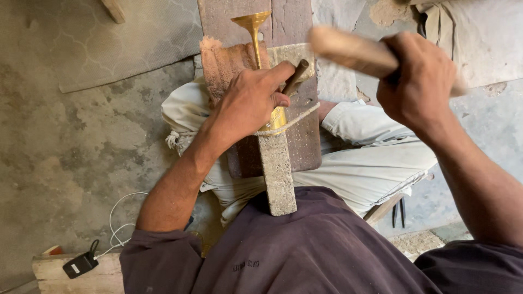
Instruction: The person sits on the floor and hammers a punch against a brass bell-shaped vessel held on a stone block, shaping its surface with a wooden mallet. They then measure the vessel with calipers and scribe a line on it with a pointed tool before resuming hammering.
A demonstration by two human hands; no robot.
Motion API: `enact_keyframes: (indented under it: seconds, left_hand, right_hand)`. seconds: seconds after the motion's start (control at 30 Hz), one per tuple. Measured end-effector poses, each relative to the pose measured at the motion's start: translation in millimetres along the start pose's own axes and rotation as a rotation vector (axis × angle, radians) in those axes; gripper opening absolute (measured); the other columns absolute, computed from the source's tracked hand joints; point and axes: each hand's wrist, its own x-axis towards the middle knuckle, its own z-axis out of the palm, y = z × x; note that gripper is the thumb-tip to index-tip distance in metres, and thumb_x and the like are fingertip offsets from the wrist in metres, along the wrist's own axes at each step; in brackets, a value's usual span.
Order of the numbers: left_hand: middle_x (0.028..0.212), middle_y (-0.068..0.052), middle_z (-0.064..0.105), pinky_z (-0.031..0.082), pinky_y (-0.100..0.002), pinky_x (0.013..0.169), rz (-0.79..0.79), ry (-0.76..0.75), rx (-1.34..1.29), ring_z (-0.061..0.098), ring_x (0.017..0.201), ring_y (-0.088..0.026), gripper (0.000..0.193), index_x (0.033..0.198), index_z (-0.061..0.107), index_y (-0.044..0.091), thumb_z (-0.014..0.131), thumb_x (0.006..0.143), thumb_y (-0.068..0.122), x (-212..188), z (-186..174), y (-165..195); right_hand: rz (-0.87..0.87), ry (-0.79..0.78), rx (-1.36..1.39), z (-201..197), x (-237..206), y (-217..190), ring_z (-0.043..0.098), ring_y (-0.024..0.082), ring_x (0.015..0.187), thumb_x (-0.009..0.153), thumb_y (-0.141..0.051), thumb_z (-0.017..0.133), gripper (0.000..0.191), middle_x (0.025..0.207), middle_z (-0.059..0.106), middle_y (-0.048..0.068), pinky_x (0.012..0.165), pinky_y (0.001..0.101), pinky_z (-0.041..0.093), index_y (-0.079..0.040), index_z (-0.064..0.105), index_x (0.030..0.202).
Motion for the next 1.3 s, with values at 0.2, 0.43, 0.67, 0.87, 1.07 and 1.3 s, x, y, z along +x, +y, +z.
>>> enact_keyframes:
  seconds: [0.2,0.43,0.67,0.87,1.07,1.3]
  left_hand:
    - [0.084,-0.015,0.068,0.058,-0.037,0.062,0.039,0.070,0.013,0.079,0.083,-0.026,0.026,0.112,0.054,0.002,0.073,0.093,-0.002,-7.3,0.9,6.0]
    - [0.086,-0.014,0.066,0.062,-0.030,0.060,-0.026,0.040,-0.034,0.080,0.086,-0.025,0.027,0.118,0.056,0.001,0.060,0.095,-0.011,-10.0,2.2,7.0]
    - [0.084,-0.015,0.064,0.063,-0.028,0.056,-0.083,0.043,-0.048,0.080,0.090,-0.026,0.029,0.120,0.057,0.001,0.056,0.095,-0.013,-16.1,2.0,9.9]
    - [0.088,-0.014,0.065,0.063,-0.029,0.057,-0.035,0.110,-0.012,0.079,0.089,-0.026,0.027,0.120,0.058,0.001,0.058,0.096,-0.012,-19.1,5.6,8.4]
    - [0.086,-0.013,0.068,0.058,-0.036,0.061,0.013,0.221,0.042,0.076,0.081,-0.024,0.029,0.117,0.058,0.002,0.072,0.092,-0.003,-27.4,9.0,6.4]
    - [0.089,-0.012,0.070,0.060,-0.032,0.057,-0.011,0.232,-0.006,0.078,0.084,-0.020,0.022,0.115,0.059,0.001,0.070,0.097,0.003,-34.5,15.9,-1.1]
  right_hand:
    - [0.011,-0.074,0.183,9.9,-5.1,4.6,0.070,0.035,0.084,0.077,0.010,0.066,0.033,0.091,0.070,0.018,0.072,0.0415,0.055,-0.003,0.062,0.107]
    - [0.025,-0.042,0.272,3.7,-6.3,6.3,0.071,0.035,0.088,0.084,0.007,0.064,0.029,0.096,0.070,0.022,0.078,0.0390,0.056,0.002,0.059,0.112]
    - [-0.172,0.011,-0.001,-7.7,5.2,-6.4,0.070,0.040,0.078,0.074,0.011,0.069,0.031,0.090,0.072,0.024,0.066,0.0449,0.053,0.002,0.062,0.104]
    - [-0.160,-0.009,-0.207,-10.3,9.1,-20.1,0.069,0.037,0.072,0.071,0.009,0.067,0.033,0.084,0.071,0.018,0.063,0.0488,0.052,-0.002,0.065,0.102]
    - [-0.120,0.015,0.164,-21.5,7.2,-26.1,0.068,0.041,0.092,0.089,0.010,0.060,0.026,0.100,0.068,0.020,0.078,0.0467,0.055,0.002,0.059,0.113]
    - [-0.135,-0.036,0.148,-33.1,9.2,-34.5,0.067,0.034,0.083,0.092,0.004,0.061,0.020,0.094,0.065,0.016,0.072,0.0456,0.051,0.001,0.056,0.112]
